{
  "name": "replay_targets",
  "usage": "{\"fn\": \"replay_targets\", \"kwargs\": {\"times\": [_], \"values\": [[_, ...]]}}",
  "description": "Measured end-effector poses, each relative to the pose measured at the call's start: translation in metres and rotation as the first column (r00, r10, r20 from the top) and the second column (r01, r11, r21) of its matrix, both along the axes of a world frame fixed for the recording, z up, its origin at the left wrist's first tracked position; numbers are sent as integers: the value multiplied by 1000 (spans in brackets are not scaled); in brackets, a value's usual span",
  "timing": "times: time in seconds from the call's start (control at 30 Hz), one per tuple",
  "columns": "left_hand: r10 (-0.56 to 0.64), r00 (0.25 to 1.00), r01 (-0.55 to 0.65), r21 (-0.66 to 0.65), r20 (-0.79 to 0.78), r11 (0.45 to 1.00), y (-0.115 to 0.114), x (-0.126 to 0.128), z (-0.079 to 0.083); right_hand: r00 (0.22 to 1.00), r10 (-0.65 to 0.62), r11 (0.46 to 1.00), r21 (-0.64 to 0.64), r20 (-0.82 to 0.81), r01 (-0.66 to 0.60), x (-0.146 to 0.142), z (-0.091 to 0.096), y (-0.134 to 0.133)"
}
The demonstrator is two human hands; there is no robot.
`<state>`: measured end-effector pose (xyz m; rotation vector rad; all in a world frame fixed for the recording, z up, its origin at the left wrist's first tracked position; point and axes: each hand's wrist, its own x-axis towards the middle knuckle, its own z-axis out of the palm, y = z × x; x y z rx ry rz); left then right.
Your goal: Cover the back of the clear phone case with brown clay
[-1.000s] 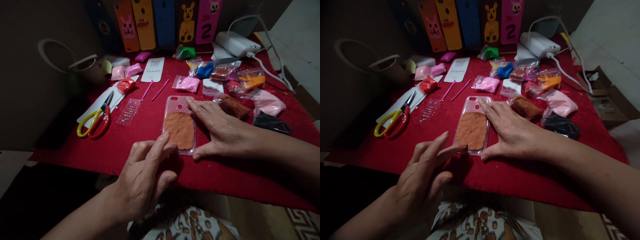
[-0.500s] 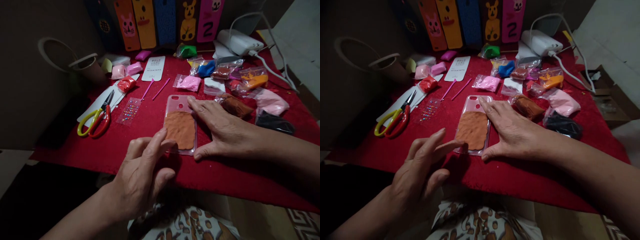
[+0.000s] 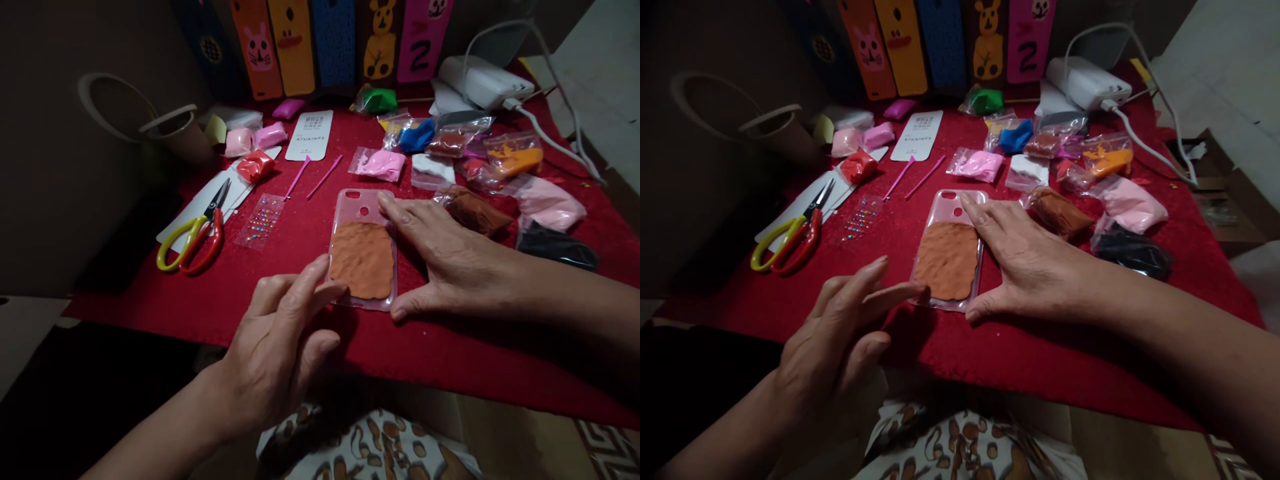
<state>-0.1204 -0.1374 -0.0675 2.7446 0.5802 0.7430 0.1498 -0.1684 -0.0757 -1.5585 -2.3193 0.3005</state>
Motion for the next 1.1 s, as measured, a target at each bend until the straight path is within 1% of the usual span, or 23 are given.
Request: {"fn": "replay_targets", "kwargs": {"times": [0.13, 0.27, 0.4, 0.5, 0.6, 0.73, 0.83, 0.93, 1.1], "values": [[33, 999, -33, 5, -11, 999, 3, 2, 1, 1000, -2, 1000, -13, -7, 1, -1, 2, 0], [27, 998, -27, 9, -50, 1000, 2, 3, 0, 1000, 0, 1000, -24, -19, 0, -1, 2, 0], [18, 997, -14, 57, -81, 998, 1, 2, -2, 1000, -3, 1000, -23, -24, 2, 0, 1, -1], [11, 999, -6, 94, -53, 996, 1, 1, -3, 1000, 0, 1000, -19, -17, -1, 1, 0, -1], [24, 1000, -25, 84, 6, 996, 2, 1, -2, 1000, 0, 1000, -17, -19, -1, 0, 0, 0], [73, 997, -72, 63, -12, 995, 6, 2, 2, 1000, -8, 999, -34, -24, 8, 0, 0, -1], [31, 999, -30, 63, -16, 998, 8, 3, 3, 999, -26, 998, -52, -22, 25, 0, 0, -1], [-5, 999, 9, 78, -54, 997, 7, 3, -1, 1000, -26, 998, -61, -15, 25, 1, 0, -1], [-19, 993, 44, 216, -116, 975, 4, -5, -8, 1000, -19, 998, -57, -13, 18, 1, 1, -2]]}}
